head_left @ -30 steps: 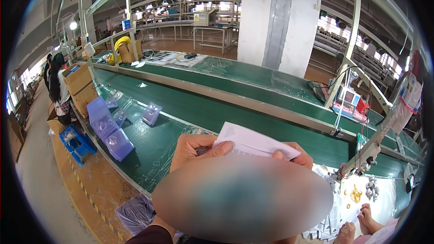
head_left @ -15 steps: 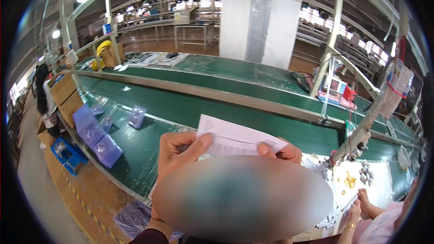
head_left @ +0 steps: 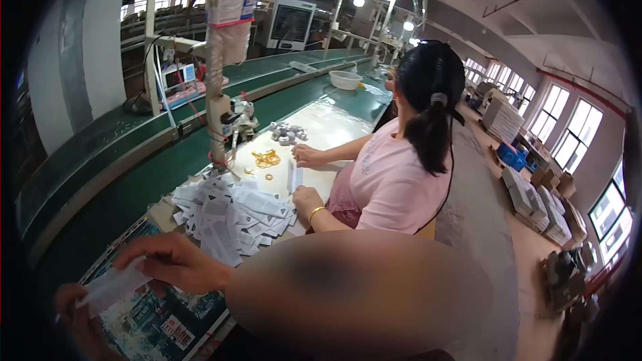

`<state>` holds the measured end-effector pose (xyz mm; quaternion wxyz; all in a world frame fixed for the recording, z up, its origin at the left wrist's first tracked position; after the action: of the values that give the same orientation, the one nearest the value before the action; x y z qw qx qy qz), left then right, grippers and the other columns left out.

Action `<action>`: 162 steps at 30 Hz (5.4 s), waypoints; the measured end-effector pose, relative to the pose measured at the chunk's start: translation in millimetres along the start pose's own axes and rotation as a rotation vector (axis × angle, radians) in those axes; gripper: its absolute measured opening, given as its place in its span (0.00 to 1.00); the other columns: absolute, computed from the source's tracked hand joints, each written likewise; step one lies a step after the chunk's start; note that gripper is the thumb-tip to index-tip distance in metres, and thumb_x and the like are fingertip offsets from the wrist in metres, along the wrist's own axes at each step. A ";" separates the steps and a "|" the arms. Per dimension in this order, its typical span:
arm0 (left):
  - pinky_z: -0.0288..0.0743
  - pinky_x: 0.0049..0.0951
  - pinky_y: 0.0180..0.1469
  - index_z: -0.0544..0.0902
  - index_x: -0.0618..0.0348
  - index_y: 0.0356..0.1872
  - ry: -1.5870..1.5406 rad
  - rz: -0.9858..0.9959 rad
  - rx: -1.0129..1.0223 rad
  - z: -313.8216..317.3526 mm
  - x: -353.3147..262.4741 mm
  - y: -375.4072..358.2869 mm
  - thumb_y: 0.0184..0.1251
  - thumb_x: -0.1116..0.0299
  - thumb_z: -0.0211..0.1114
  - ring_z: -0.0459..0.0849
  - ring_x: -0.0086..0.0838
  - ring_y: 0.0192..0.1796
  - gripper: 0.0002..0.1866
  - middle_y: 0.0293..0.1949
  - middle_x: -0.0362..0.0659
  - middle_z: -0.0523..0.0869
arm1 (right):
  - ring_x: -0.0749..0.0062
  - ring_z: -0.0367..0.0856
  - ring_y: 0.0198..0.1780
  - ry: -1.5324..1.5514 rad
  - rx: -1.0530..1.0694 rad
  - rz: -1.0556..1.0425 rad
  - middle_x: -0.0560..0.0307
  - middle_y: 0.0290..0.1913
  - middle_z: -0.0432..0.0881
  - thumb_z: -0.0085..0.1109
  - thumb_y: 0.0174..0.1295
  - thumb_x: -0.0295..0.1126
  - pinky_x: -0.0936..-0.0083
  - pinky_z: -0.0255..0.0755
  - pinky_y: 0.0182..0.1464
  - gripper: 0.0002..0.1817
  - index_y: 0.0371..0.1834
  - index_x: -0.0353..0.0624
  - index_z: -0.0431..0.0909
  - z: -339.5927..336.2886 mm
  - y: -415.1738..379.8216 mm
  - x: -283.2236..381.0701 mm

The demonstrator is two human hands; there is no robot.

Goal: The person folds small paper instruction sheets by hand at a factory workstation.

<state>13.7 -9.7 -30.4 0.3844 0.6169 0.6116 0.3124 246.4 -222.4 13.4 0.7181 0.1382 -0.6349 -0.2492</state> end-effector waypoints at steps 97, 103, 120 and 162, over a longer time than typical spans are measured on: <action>0.80 0.24 0.29 0.91 0.51 0.43 0.453 -0.196 -0.150 -37.1 -77.7 17.3 0.47 0.81 0.73 0.89 0.33 0.29 0.19 0.37 0.42 0.92 | 0.80 0.84 0.30 0.206 0.321 0.258 0.59 0.29 0.86 0.69 0.67 0.31 0.86 0.71 0.30 0.09 0.40 0.34 0.85 77.7 94.9 -85.5; 0.73 0.19 0.26 0.89 0.62 0.50 0.047 -0.749 -0.494 -39.4 -75.1 6.0 0.64 0.75 0.72 0.81 0.17 0.24 0.13 0.31 0.44 0.91 | 0.83 0.81 0.27 0.067 0.245 0.185 0.62 0.27 0.84 0.70 0.66 0.29 0.87 0.69 0.28 0.08 0.35 0.34 0.85 70.6 94.5 -82.7; 0.73 0.26 0.29 0.86 0.68 0.34 -0.189 -0.896 -0.028 -28.2 -67.2 3.6 0.72 0.72 0.67 0.81 0.24 0.25 0.08 0.23 0.45 0.84 | 0.81 0.81 0.29 -0.050 0.340 0.192 0.59 0.30 0.82 0.65 0.69 0.28 0.84 0.72 0.31 0.10 0.45 0.30 0.83 79.4 92.8 -87.7; 0.67 0.23 0.27 0.89 0.62 0.35 -0.191 -0.932 -0.037 -40.4 -68.1 21.8 0.67 0.71 0.71 0.75 0.18 0.23 0.05 0.20 0.38 0.80 | 0.86 0.75 0.24 -0.262 0.264 0.107 0.63 0.22 0.81 0.72 0.62 0.27 0.84 0.66 0.26 0.07 0.33 0.33 0.87 76.8 93.1 -82.9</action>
<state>-13.5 -72.7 14.6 0.5492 0.2957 0.7794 0.0594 182.2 -91.1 3.4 0.6172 0.1636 -0.7566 -0.1409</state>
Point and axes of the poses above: each hand's wrist, its own y-axis towards the middle knuckle, its own z-axis out of the palm, x = y × z, the point moved 3 cm from there along y, towards the middle knuckle
